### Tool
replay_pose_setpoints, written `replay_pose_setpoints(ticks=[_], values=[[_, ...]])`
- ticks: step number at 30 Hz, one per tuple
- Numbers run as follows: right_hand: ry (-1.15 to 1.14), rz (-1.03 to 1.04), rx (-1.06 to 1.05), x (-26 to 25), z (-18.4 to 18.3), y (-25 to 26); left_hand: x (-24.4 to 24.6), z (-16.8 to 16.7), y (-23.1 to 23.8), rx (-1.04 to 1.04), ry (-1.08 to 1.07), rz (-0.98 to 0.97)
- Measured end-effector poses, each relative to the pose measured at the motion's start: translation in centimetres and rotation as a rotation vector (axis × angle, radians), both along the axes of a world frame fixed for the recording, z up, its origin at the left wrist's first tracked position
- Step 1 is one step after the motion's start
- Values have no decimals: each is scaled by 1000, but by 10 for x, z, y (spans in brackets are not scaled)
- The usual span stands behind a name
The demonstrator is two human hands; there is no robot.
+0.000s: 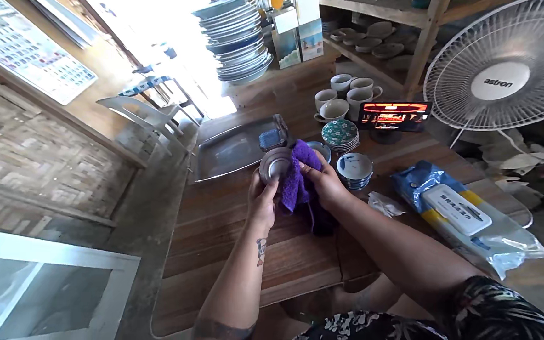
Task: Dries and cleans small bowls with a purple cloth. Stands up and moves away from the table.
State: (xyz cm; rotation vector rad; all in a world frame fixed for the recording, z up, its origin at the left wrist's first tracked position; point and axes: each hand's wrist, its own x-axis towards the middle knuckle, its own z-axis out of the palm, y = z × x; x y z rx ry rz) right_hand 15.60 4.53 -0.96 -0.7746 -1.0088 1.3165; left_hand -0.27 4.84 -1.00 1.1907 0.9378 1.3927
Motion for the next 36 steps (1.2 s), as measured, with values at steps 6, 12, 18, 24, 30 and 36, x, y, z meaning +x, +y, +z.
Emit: replay_pose_setpoints(ticks=[6, 12, 18, 24, 30, 36], values=[[-26, 8, -32, 2, 2, 2, -11, 3, 5, 164, 140, -76], [-86, -25, -103, 5, 3, 7, -20, -3, 12, 295, 456, -247], [-355, -211, 235, 2, -4, 8, -18, -8, 12, 479, 697, -213], [-693, -477, 589, -5, -12, 9, -7, -15, 4, 623, 790, -79], [-282, -278, 268, -6, -8, 2, 3, -15, -5, 762, 728, 90], [-91, -289, 172, -10, -15, 0, 11, -19, -10, 748, 782, 135]])
